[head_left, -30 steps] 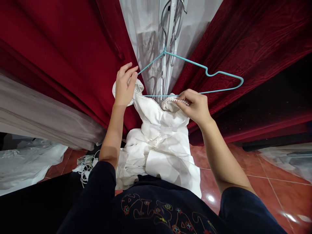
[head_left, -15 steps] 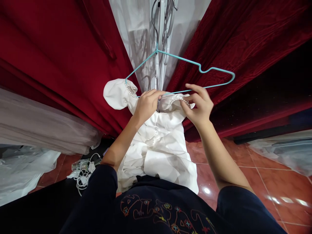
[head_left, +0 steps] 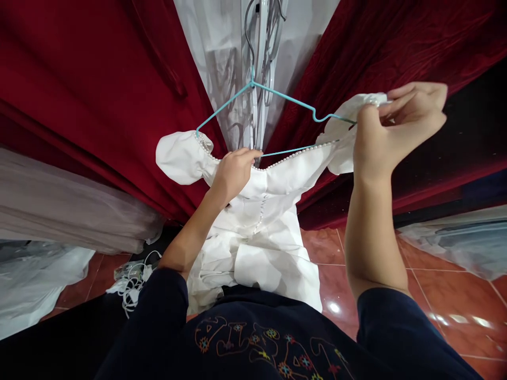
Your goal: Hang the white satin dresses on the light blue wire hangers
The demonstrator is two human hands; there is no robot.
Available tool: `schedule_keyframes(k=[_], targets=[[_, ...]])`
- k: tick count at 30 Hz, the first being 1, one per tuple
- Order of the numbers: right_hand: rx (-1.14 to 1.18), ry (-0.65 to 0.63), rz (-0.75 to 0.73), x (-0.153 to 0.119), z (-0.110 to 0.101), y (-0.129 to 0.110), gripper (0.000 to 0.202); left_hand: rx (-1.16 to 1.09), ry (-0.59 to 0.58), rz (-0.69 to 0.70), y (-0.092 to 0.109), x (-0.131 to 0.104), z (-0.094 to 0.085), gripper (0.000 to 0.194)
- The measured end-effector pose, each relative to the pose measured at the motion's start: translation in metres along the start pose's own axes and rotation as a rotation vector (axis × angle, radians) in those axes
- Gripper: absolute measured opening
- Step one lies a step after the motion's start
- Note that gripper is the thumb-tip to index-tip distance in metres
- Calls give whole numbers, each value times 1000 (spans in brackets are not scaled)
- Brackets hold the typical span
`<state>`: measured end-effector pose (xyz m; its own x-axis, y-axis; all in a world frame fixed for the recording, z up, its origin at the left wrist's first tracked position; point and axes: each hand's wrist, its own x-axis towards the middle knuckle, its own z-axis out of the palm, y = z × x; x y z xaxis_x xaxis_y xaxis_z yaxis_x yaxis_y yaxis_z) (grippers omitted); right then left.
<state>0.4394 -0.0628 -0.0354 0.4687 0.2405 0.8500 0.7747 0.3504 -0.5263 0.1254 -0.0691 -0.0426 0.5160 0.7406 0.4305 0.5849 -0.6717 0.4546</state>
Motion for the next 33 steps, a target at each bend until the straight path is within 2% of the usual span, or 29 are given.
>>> schedule_keyframes(k=[3,7,10,13,15,17,22,24,26,28,30,31,33], targets=[[-49,-144,-27,6,19,-23,34,1,-16,1,-4,-3,-3,49],[-71,-344,131,6,38,-49,39,24,-22,21,-9,-6,-5,48],[79,-436,211,-1,39,-58,36,67,-23,3,-10,-6,-5,50],[243,-495,234,-8,28,-55,31,64,-17,6,-10,-6,-4,50],[238,-476,193,-13,17,-48,25,49,-2,12,-10,-5,-2,48],[190,-399,78,-18,7,-40,20,31,10,17,-10,-5,0,47],[126,-271,-218,-41,-8,-22,44,8,22,31,-9,-5,3,46],[90,-139,-265,-54,-11,-20,51,14,26,30,-9,-5,3,46],[61,-41,-205,-68,-13,-21,47,18,26,26,-9,-5,4,45],[53,-131,-51,-80,-15,-29,49,23,23,24,-9,-5,4,45],[73,-326,107,-87,-17,-41,55,28,24,22,-8,-5,5,46],[95,-407,144,-88,-17,-49,58,29,25,20,-8,-5,5,46],[150,-492,116,-89,-14,-65,58,25,20,12,-5,-5,5,47]])
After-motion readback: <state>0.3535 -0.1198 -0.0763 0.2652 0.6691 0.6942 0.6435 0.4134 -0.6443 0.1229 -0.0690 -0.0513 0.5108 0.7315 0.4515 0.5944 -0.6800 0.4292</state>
